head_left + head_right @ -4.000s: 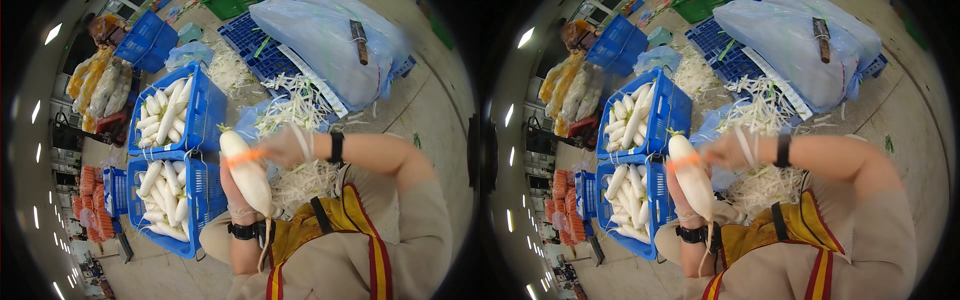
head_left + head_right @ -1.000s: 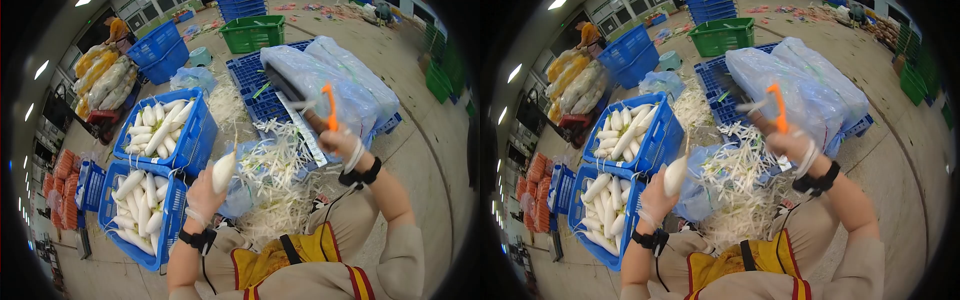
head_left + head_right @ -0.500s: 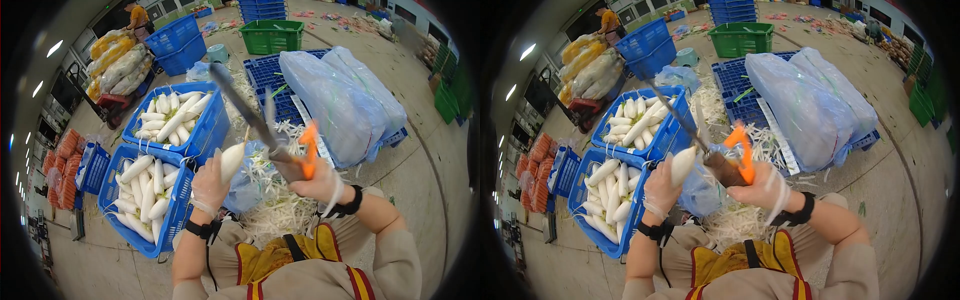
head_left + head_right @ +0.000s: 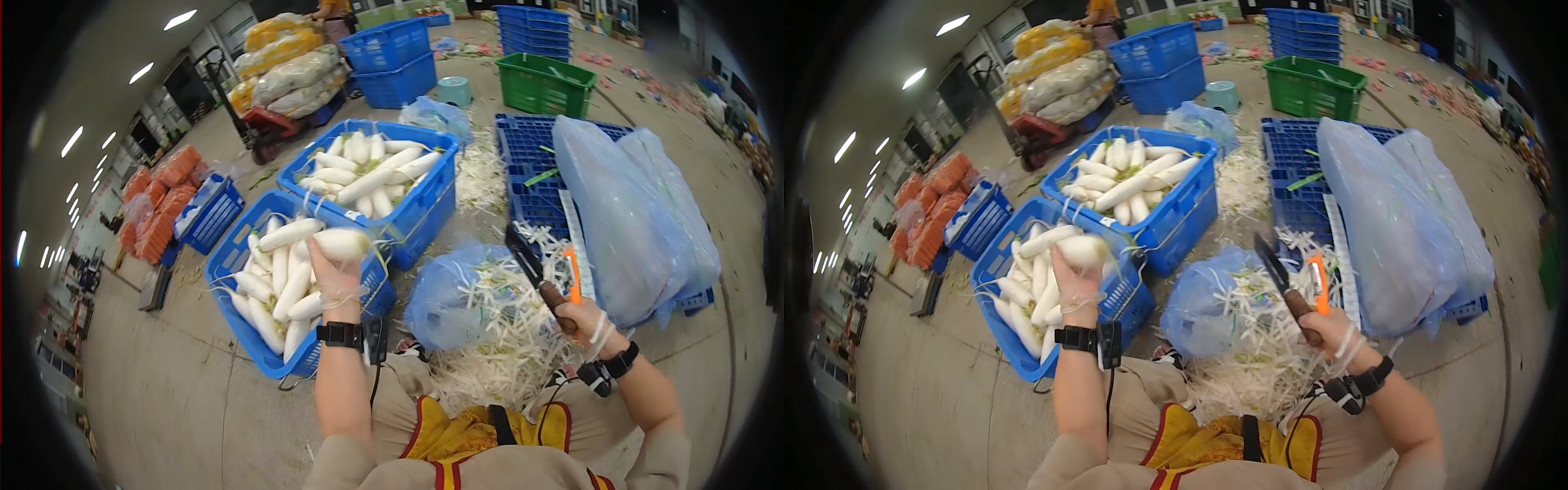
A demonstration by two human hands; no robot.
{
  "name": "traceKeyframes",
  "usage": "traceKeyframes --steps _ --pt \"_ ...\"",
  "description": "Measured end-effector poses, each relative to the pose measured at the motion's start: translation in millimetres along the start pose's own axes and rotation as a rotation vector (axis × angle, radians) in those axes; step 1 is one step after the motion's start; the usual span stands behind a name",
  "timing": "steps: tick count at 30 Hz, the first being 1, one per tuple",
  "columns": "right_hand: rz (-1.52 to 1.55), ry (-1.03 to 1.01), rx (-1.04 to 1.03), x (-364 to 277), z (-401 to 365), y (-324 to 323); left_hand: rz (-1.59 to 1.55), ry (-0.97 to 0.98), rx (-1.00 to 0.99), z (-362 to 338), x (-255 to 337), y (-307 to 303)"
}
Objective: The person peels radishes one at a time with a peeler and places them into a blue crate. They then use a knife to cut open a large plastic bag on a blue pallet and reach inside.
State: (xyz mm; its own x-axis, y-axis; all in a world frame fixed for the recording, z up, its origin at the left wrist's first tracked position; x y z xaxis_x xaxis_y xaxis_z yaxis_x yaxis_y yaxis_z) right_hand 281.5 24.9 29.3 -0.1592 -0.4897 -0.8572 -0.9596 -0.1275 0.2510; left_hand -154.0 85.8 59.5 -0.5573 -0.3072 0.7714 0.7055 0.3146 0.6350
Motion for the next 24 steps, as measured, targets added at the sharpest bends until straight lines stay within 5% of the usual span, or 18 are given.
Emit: traceKeyframes --steps 3,6,8,13,16,24 --pt "0.107 -0.107 0.154 -8 11 -11 -0.258 -0.224 0.225 -7 -15 9" --pt "0.013 -0.263 0.192 -33 23 -50 -0.056 -0.290 0.138 -23 -38 35" --pt "-0.045 -0.377 0.468 -53 33 -90 -0.032 -0.329 0.092 -18 -48 28" --pt "-0.162 -0.525 0.787 -91 58 -219 -0.032 -0.341 0.067 -21 -46 24" --pt "-0.510 -0.593 1.080 -110 67 -288 -0.031 -0.364 0.080 -21 -49 18" --pt "-0.838 -0.186 1.304 -66 59 -321 0.024 -0.357 0.137 -16 -57 7"
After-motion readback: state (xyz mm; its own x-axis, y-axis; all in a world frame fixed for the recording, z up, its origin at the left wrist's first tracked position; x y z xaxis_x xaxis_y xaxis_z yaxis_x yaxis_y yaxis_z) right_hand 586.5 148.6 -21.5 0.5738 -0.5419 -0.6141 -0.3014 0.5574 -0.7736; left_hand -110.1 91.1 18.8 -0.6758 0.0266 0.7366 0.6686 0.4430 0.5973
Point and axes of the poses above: each hand's wrist, its own z-axis towards the middle knuckle, its own y-axis out of the palm, x = y × z, the point moved 5 cm from there along z, towards the middle knuckle, and after that the axes turned 4 degrees about z, right-handed, at the moved point
